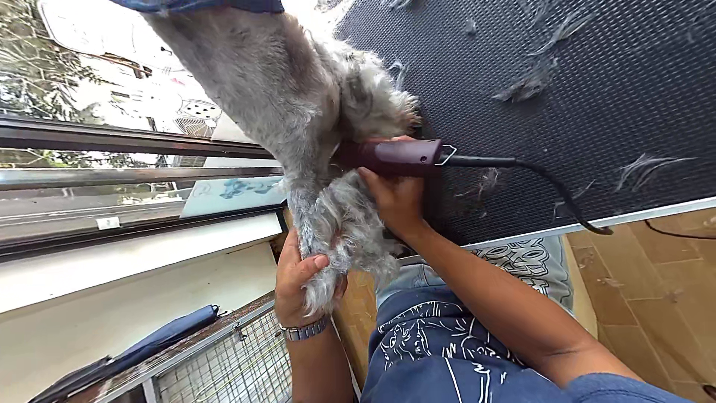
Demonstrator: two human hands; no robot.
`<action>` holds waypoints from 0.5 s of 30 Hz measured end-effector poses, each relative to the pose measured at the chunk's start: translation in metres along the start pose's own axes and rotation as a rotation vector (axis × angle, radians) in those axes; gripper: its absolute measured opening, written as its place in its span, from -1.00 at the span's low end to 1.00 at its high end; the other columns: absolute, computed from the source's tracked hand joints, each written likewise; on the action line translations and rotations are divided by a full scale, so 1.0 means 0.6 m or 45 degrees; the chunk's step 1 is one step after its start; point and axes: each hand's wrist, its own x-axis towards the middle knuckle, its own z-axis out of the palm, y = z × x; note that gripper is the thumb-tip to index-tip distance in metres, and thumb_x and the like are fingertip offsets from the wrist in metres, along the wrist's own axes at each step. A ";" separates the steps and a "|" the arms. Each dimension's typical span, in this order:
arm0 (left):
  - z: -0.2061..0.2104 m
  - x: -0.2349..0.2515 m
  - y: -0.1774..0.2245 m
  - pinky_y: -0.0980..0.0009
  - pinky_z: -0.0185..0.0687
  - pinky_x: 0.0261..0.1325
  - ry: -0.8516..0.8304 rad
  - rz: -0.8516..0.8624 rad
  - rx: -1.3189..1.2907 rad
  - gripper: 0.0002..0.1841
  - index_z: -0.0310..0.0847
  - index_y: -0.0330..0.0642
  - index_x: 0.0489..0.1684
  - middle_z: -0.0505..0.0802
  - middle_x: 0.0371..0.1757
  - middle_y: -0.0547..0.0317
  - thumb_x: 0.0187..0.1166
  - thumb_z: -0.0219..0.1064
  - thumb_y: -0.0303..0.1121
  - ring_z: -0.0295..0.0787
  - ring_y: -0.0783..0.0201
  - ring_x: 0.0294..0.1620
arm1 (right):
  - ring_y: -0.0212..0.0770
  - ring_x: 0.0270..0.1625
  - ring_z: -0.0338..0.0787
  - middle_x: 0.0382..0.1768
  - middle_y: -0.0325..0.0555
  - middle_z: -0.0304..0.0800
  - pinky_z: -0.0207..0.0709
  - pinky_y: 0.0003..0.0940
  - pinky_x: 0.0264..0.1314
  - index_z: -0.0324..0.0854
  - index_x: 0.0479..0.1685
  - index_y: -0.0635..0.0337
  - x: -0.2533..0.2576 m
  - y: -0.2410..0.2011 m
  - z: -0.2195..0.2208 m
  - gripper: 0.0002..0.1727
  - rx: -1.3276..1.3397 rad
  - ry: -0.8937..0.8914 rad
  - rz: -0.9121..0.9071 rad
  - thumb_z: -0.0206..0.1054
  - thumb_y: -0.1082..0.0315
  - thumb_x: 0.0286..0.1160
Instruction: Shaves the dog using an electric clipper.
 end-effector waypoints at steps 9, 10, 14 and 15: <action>-0.003 0.047 -0.043 0.36 0.76 0.32 0.106 0.076 0.548 0.28 -0.24 0.12 0.92 0.59 0.57 0.27 0.13 0.73 -0.13 0.69 0.40 0.38 | 0.05 0.20 0.85 0.16 0.06 0.78 0.81 0.04 0.22 0.20 0.35 0.23 0.096 -0.098 -0.060 -0.47 0.115 -0.184 0.055 0.38 0.52 0.47; -0.004 0.048 -0.039 0.39 0.76 0.30 0.094 0.080 0.489 0.27 -0.18 0.08 0.90 0.63 0.52 0.30 0.12 0.76 -0.07 0.70 0.43 0.34 | 0.04 0.21 0.85 0.17 0.04 0.79 0.81 0.02 0.22 0.21 0.34 0.21 0.106 -0.109 -0.059 -0.48 0.136 -0.285 0.082 0.36 0.51 0.47; -0.023 0.052 -0.026 0.44 0.76 0.31 -0.073 0.109 0.369 0.27 -0.07 0.08 0.85 0.69 0.45 0.38 0.03 0.79 0.04 0.72 0.47 0.31 | -0.12 0.22 0.83 0.15 -0.06 0.82 0.78 -0.14 0.24 0.30 0.31 0.21 0.116 -0.118 -0.029 -0.48 0.180 -0.598 0.094 0.44 0.49 0.41; -0.029 0.053 -0.026 0.44 0.74 0.34 -0.116 0.119 0.358 0.28 -0.07 0.08 0.86 0.67 0.48 0.38 0.02 0.78 0.10 0.70 0.47 0.34 | -0.13 0.23 0.83 0.13 -0.04 0.83 0.74 -0.13 0.31 0.34 0.28 0.24 0.117 -0.114 -0.021 -0.50 0.172 -0.651 0.098 0.45 0.50 0.38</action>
